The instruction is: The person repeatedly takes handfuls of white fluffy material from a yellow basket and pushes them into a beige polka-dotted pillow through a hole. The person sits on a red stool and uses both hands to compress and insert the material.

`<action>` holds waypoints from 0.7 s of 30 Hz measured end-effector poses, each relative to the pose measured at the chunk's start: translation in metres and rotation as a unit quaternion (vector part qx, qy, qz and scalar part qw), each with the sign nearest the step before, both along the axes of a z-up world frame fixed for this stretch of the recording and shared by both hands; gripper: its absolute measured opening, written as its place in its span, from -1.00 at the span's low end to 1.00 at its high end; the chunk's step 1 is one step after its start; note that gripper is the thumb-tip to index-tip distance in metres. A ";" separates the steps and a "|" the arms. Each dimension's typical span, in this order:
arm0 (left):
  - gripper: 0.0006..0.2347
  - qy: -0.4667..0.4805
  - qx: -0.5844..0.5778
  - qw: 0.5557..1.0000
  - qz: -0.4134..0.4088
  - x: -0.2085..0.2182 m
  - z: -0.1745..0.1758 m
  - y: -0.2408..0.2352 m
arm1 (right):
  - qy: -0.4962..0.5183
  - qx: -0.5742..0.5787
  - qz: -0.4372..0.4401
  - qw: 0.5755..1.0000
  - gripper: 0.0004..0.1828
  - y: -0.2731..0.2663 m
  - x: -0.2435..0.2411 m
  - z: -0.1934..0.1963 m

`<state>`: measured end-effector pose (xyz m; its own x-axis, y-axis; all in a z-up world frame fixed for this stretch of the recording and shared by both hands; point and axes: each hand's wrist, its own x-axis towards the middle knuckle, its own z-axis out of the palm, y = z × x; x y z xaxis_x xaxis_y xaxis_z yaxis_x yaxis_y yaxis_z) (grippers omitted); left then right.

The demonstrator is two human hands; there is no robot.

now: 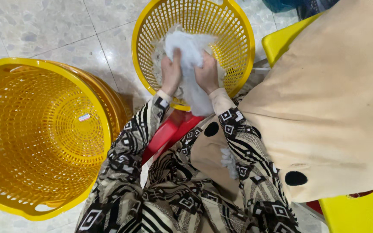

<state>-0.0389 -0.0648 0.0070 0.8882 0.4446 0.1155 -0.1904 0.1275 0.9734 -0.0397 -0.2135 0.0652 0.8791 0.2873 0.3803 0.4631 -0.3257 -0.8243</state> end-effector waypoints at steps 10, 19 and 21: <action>-0.57 0.175 -0.438 0.879 0.068 0.148 -0.067 0.083 | 0.036 -0.066 0.083 0.994 -0.84 -0.011 -0.041 0.048; -0.22 0.042 -0.349 0.917 0.190 0.168 -0.090 0.253 | -0.029 -0.152 0.094 0.984 -0.54 -0.067 -0.059 0.032; -0.17 0.118 -0.328 0.878 0.327 0.161 -0.089 0.280 | -0.061 -0.171 0.124 0.976 -0.48 -0.076 -0.059 0.027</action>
<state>0.1218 0.2153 -0.0815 0.3824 0.7713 -0.5088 -0.2353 0.6138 0.7536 -0.0989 -0.2891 0.0918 0.7210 0.6135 0.3221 0.6503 -0.4385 -0.6204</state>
